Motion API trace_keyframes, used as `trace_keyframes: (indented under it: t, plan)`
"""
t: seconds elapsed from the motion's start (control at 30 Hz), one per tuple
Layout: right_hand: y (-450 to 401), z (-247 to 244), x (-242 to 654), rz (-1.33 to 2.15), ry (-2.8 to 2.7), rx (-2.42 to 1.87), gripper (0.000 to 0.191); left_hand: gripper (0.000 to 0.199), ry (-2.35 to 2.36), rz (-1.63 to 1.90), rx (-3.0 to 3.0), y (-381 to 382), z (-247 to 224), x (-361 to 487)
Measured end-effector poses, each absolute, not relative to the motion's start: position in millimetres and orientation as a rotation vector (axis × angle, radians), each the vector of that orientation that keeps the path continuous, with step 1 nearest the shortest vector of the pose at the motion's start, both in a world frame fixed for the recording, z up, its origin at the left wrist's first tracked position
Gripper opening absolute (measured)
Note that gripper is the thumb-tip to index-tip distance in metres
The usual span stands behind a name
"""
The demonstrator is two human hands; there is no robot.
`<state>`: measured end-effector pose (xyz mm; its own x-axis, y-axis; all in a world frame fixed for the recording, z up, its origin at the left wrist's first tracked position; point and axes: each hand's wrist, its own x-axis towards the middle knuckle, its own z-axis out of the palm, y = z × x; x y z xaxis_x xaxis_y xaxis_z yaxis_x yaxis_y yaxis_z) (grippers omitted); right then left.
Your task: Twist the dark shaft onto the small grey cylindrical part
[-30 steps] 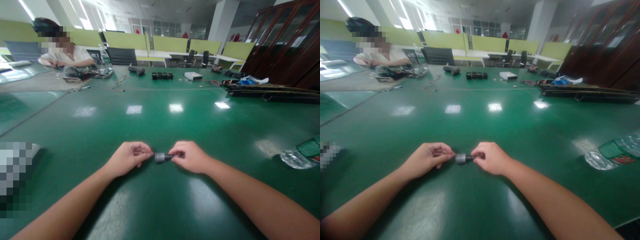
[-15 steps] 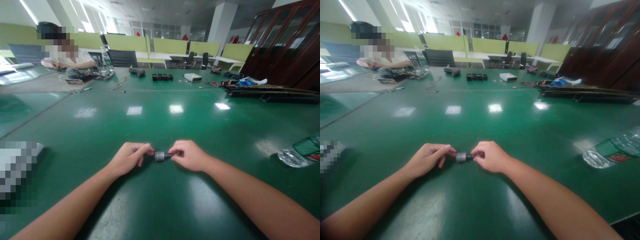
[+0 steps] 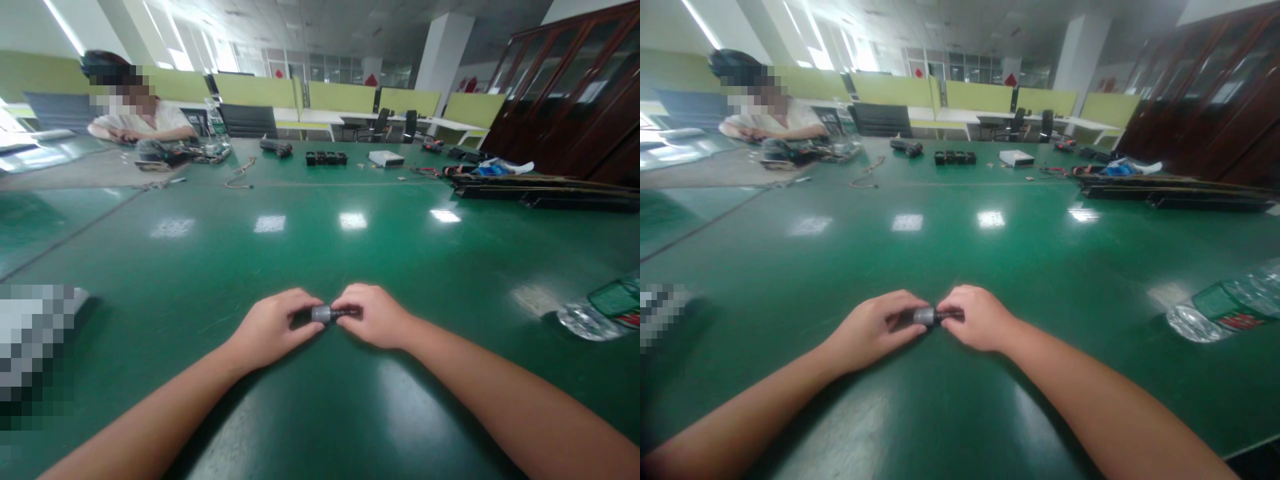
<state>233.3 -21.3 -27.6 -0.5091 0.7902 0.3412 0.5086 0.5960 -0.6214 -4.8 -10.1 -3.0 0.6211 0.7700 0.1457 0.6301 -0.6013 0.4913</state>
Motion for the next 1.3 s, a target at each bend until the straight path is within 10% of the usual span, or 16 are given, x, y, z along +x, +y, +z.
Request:
trace_keyframes:
  t: [1.3]
  plan:
    - [-23.3,-27.4,241.6,0.531,-2.255,-1.005,0.012,0.028,1.209,0.469,2.443,-12.7,-6.4,-6.0]
